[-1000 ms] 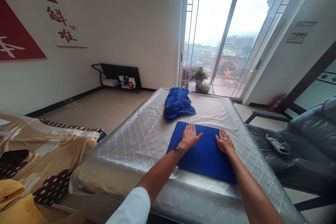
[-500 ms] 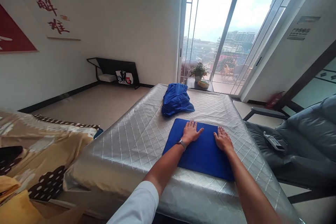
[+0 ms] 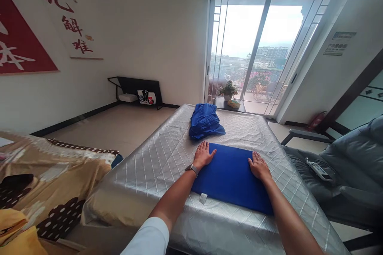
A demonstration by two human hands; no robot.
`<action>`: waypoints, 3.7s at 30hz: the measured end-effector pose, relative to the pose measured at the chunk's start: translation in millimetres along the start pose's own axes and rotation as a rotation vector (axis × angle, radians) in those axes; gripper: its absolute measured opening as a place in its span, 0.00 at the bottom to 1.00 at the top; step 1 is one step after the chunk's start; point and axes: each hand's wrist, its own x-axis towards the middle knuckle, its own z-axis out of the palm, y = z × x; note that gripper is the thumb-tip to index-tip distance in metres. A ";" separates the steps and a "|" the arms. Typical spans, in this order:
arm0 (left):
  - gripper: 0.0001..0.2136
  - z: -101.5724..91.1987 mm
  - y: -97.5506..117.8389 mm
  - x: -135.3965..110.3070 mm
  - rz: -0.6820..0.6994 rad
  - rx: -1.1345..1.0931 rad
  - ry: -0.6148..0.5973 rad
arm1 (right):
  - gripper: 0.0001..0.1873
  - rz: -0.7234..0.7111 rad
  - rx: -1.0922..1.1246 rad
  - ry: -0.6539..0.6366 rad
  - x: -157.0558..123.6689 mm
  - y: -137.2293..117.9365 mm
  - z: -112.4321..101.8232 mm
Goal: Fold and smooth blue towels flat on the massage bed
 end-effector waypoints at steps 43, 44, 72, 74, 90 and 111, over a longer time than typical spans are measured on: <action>0.35 4.8 121.4 -11.9 0.323 0.037 0.089 | 0.37 -0.041 -0.019 0.013 2.0 -2.1 5.7; 0.34 13.1 143.0 -15.1 0.407 0.006 0.088 | 0.36 -0.053 -0.023 0.013 1.0 -0.4 6.4; 0.41 3.2 4.8 -18.0 -0.010 0.012 0.016 | 0.32 -0.058 -0.077 0.185 -39.3 -16.8 -13.1; 0.41 2.0 4.3 -17.7 -0.018 0.015 0.020 | 0.32 -0.076 -0.089 0.154 -60.7 -13.2 -6.6; 0.36 23.1 176.9 -99.2 0.468 -0.141 -0.060 | 0.33 -0.109 -0.070 0.029 -108.4 -2.6 8.4; 0.41 -15.0 -0.5 -106.9 0.014 0.002 -0.012 | 0.34 -0.097 -0.051 0.084 -143.3 -17.6 -4.7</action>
